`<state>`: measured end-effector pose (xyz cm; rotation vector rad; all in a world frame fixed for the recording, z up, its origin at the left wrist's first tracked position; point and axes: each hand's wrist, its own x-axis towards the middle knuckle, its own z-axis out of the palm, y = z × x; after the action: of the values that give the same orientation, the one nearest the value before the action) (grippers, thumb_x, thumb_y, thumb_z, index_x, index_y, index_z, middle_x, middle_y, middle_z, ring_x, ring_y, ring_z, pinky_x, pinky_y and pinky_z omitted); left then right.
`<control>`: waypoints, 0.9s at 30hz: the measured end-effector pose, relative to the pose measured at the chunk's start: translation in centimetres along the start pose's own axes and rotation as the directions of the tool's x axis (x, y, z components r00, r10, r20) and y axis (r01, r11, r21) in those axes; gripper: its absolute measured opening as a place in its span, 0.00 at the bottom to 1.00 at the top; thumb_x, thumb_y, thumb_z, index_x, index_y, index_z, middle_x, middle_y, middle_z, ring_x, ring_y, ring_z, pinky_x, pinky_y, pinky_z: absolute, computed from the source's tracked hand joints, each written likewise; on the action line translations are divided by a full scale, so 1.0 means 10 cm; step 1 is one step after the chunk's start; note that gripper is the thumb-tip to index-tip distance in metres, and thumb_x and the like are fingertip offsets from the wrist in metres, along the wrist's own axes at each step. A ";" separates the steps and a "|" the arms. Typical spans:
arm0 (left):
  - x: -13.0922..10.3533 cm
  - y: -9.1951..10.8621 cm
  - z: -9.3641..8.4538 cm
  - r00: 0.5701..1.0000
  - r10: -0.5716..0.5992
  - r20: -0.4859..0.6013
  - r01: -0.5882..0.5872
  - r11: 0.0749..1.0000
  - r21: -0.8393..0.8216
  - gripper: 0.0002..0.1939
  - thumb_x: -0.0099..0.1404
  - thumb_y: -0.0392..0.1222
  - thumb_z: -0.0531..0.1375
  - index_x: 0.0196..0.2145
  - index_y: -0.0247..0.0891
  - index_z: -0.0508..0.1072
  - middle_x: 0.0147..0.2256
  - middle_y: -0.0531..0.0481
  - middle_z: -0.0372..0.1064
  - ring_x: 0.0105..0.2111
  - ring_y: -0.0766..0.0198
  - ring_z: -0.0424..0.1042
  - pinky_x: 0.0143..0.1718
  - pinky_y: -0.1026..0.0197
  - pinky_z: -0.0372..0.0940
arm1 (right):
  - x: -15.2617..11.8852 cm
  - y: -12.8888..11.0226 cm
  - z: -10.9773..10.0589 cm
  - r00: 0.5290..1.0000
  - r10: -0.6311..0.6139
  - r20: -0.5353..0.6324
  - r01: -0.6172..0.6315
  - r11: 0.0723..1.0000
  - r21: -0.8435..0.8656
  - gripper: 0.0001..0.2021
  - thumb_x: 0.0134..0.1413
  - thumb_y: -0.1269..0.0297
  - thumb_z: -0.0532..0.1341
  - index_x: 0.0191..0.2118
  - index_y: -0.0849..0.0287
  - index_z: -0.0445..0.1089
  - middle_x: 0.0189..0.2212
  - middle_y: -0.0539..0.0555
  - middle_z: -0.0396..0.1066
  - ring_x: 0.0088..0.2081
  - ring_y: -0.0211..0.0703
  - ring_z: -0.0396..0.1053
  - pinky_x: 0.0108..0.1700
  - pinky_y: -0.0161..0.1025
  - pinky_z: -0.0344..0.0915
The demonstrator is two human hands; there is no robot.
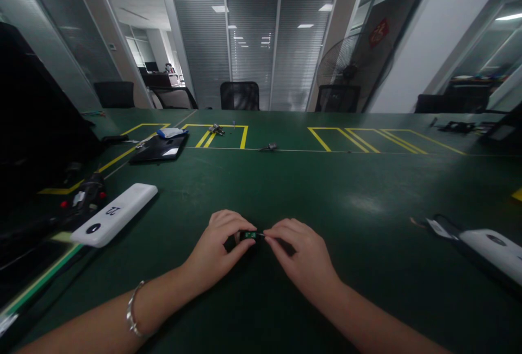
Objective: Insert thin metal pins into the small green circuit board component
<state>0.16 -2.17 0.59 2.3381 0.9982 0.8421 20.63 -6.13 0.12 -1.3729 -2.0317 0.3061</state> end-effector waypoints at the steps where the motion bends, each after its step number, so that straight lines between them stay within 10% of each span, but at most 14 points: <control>1: 0.00 0.01 0.00 1.000 0.013 -0.001 -0.013 1.000 0.007 0.09 0.63 0.37 0.62 0.42 0.43 0.75 0.39 0.47 0.75 0.43 0.54 0.70 0.49 0.48 0.59 | 0.00 0.00 0.00 1.000 0.002 0.001 -0.002 1.000 0.001 0.08 0.58 0.71 0.59 0.38 0.54 0.75 0.33 0.51 0.74 0.35 0.45 0.70 0.39 0.43 0.66; 27: 0.00 0.02 -0.06 0.995 -0.081 0.066 0.096 0.956 -0.278 0.09 0.63 0.37 0.63 0.42 0.41 0.78 0.36 0.48 0.74 0.36 0.60 0.73 0.39 0.59 0.67 | -0.01 -0.01 -0.03 1.000 0.015 0.021 -0.019 0.985 0.174 0.08 0.58 0.71 0.59 0.38 0.53 0.76 0.32 0.51 0.74 0.35 0.44 0.70 0.37 0.41 0.66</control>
<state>-0.14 -2.24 1.13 2.0498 0.8895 0.8232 20.74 -6.33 0.35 -1.2843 -1.9593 0.4945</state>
